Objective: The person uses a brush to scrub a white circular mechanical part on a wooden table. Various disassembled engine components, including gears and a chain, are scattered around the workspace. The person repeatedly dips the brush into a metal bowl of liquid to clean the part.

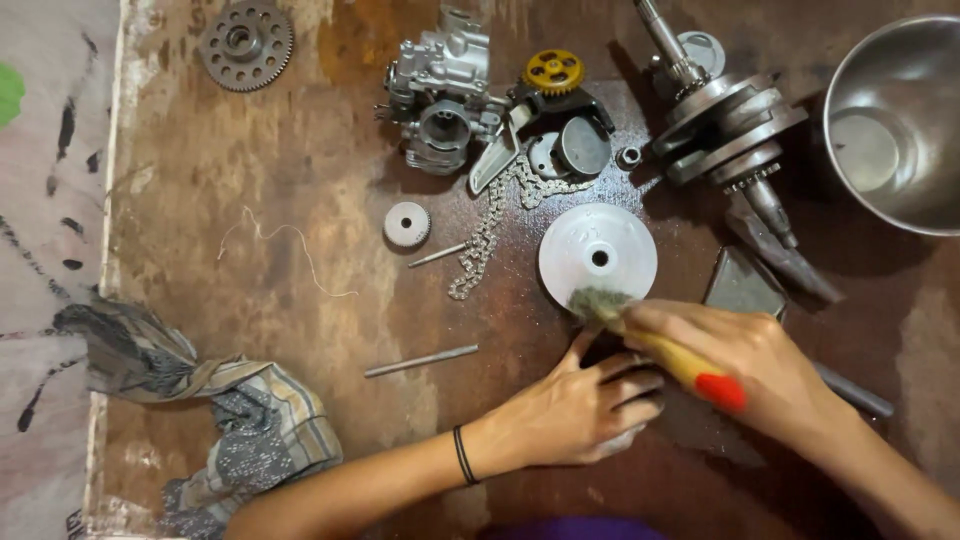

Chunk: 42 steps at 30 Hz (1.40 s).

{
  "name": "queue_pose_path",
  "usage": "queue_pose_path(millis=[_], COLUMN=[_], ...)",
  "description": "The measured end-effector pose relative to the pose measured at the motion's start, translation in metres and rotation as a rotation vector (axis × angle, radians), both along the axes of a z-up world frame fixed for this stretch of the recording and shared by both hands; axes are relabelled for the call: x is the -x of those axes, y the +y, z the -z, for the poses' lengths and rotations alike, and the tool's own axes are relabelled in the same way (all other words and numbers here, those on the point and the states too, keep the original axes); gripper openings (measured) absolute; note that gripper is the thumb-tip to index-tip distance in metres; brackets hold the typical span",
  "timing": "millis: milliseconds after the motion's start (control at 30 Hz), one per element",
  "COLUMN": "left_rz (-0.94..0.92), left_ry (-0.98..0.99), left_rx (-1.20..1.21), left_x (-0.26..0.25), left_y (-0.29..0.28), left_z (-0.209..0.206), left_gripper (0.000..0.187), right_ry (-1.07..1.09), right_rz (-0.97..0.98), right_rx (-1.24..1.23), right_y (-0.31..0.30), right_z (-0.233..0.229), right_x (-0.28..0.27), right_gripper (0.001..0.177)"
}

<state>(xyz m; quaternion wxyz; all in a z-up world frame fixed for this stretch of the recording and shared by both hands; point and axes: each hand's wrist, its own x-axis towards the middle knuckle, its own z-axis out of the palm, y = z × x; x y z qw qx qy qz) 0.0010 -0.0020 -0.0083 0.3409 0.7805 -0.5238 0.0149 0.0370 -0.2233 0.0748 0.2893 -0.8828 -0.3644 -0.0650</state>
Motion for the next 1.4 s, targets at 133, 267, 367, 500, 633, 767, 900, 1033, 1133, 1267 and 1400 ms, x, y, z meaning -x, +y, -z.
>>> queue_pose_path(millis=[133, 267, 367, 500, 633, 767, 900, 1033, 1133, 1267, 1400], left_rz=[0.015, 0.012, 0.018, 0.029, 0.010, 0.031, 0.021, 0.021, 0.011, 0.008, 0.059], left_ry=[-0.024, -0.050, -0.024, -0.005, -0.007, 0.042, 0.015, -0.019, 0.113, -0.061, 0.039], left_rx=[-0.012, -0.016, -0.016, -0.023, -0.004, -0.039, 0.028, -0.010, -0.043, 0.009, -0.109], left_x=[-0.001, -0.009, -0.005, -0.007, -0.005, -0.006, -0.005, -0.004, 0.008, -0.008, 0.002], left_y=[0.000, 0.004, 0.000, 0.001, 0.001, 0.007, 0.004, 0.007, 0.007, 0.007, 0.010], left_z=[-0.004, -0.002, -0.007, -0.006, -0.006, -0.009, -0.006, 0.000, 0.013, -0.011, 0.002], left_gripper=[0.036, 0.038, 0.036, 0.038, 0.037, 0.032, 0.034, 0.034, 0.038, 0.033, 0.028], right_ry=[-0.018, -0.149, -0.064, 0.044, 0.064, -0.155, 0.017, -0.116, -0.088, 0.068, -0.055], right_rz=[0.194, 0.084, 0.246, 0.114, 0.082, 0.039, 0.035, 0.130, -0.078, 0.142, -0.068], right_rx=[0.040, -0.116, -0.106, -0.006, 0.013, 0.066, 0.073, 0.009, 0.063, -0.050, -0.005], right_y=[-0.013, -0.005, -0.010, -0.025, -0.023, -0.008, -0.006, -0.001, 0.007, 0.006, 0.003], right_z=[0.022, 0.029, 0.025, 0.058, 0.044, 0.026, 0.009, 0.019, 0.014, 0.018, 0.025], right_x=[-0.003, -0.003, -0.005, 0.009, -0.003, -0.006, -0.011, -0.008, 0.007, -0.014, 0.003], right_gripper=[0.037, 0.030, 0.024, 0.029, 0.035, 0.034, 0.046, 0.040, 0.040, 0.041, 0.051])
